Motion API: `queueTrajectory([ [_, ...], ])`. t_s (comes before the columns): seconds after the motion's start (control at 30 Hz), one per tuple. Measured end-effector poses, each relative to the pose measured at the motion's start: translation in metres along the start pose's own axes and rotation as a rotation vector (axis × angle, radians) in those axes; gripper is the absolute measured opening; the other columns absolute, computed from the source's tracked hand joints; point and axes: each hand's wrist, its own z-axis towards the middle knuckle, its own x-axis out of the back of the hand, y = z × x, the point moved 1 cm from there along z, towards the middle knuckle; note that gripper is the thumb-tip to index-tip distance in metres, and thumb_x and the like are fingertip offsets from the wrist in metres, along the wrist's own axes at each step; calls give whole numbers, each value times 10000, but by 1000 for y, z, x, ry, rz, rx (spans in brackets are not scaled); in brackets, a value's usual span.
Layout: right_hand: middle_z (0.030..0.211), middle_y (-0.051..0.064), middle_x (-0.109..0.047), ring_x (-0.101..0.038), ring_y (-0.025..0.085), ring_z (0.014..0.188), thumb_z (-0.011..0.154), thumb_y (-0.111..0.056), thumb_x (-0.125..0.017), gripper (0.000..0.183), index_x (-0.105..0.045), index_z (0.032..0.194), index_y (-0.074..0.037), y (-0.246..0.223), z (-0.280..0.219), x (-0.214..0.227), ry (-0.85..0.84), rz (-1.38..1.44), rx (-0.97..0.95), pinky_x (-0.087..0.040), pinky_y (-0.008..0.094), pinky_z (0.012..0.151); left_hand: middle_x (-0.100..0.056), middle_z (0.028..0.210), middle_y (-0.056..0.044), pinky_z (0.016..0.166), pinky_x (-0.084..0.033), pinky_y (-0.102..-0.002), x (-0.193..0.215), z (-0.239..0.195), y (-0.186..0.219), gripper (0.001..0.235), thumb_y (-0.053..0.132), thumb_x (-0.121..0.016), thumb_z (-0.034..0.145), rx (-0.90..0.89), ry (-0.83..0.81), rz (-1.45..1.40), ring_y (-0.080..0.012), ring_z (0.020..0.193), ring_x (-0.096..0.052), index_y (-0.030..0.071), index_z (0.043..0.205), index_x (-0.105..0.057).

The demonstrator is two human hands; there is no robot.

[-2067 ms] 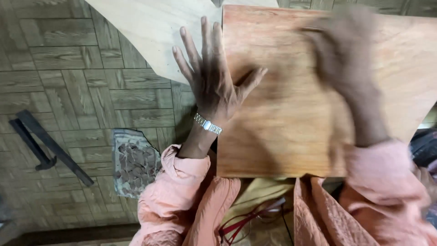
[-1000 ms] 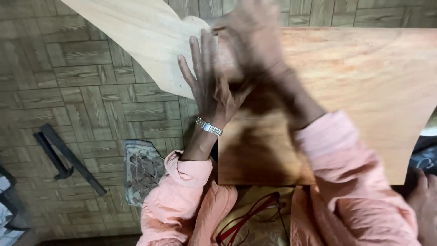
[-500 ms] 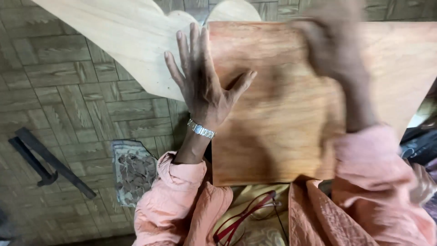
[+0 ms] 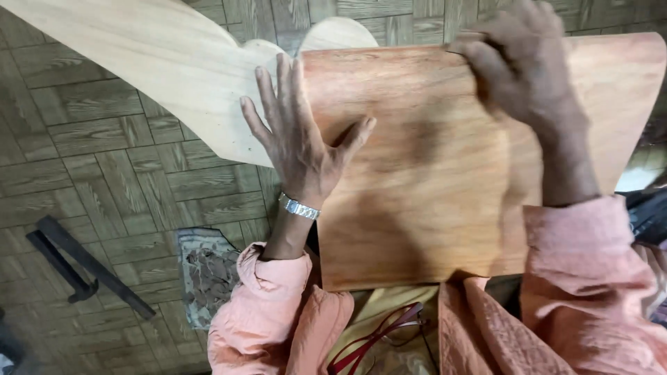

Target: The person sits on the floor and sands a large, light-colored wooden piece resting on their lap using a small sanding block. They hold the wood steady with one hand while moving the sanding block back and forth across the surface.

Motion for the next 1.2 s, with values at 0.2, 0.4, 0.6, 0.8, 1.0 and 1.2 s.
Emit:
queueTrajectory([
  [0.2,1045,125,-710,-586,321,941,1139,-117,-586,180,-754,1104,-65,-33,54,-72,0,279,32,-419,427,879,-304,1731,-77,1345,-58,-598,1,3,3,1106,885,-498,874,-21,18,8,-326,1650,-216,122,1643,-276],
  [0.4,1088,60,-561,-471,314,930,1063,-363,-557,173,-621,1116,-211,-117,102,-104,133,-79,71,-387,492,775,-126,1752,-141,1340,-56,-620,-12,2,-18,1473,855,-960,732,-29,-54,38,-330,1651,-91,33,1651,-156],
  [0.6,900,123,-564,-503,351,824,1148,-317,-589,236,-773,1096,-178,-24,10,-28,95,-10,-42,-331,482,732,-270,1723,-121,1297,-120,-650,-4,2,-15,1130,859,-649,910,-52,33,50,-361,1617,-197,95,1646,-259],
  [0.8,989,112,-563,-489,335,927,959,-99,-661,75,-656,1032,-113,-21,5,-25,226,21,-95,-352,490,829,-235,1745,-97,1316,-48,-632,1,0,-11,822,522,-575,1051,-68,4,-24,-358,1639,-138,94,1661,-228],
  [1.0,1101,17,-534,-505,291,891,964,-313,-649,144,-607,1098,-286,-130,89,-103,142,-112,22,-395,469,728,-282,1706,-127,1317,-46,-571,-3,-2,-9,566,280,-310,1114,-52,78,-59,-339,1617,-177,8,1610,-320],
  [1.2,642,-12,-467,-455,245,579,947,-336,-594,192,-637,760,-329,-33,25,-89,30,-255,-2,-305,439,522,-333,1690,-128,1310,-108,-583,-2,0,-7,527,287,-376,1122,-73,99,-25,-347,1605,-246,77,1605,-369],
])
